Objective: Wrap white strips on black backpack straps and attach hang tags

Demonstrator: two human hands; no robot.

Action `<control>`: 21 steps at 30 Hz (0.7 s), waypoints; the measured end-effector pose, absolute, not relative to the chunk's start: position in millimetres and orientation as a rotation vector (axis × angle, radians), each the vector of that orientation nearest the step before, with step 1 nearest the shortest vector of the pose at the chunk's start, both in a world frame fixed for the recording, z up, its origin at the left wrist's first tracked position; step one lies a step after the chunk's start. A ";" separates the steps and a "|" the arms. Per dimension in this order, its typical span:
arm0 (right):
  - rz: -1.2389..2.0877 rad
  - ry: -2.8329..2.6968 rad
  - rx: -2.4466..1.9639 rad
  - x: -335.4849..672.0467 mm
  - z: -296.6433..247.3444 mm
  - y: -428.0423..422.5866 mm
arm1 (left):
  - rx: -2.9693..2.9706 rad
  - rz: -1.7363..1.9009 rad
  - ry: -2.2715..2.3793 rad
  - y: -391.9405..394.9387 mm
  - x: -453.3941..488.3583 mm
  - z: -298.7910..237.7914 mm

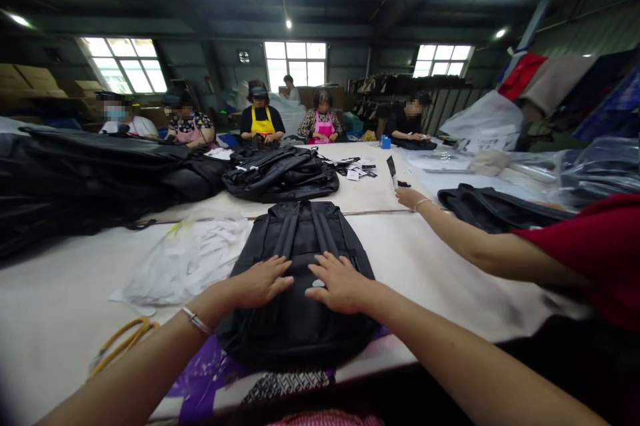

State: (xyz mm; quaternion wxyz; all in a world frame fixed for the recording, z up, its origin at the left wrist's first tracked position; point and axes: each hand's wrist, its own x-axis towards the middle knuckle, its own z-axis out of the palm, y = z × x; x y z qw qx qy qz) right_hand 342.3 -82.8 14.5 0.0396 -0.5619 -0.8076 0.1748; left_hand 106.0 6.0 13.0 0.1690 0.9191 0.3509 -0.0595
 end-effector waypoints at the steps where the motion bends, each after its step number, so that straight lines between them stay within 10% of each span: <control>1: 0.490 -2.468 -1.709 341.0 23.6 -74.2 | 2.645 -0.124 0.985 17.8 110.5 20.9; 21: 0.561 -2.250 -1.829 378.5 -89.0 12.0 | 2.746 0.070 1.378 119.6 129.1 -98.1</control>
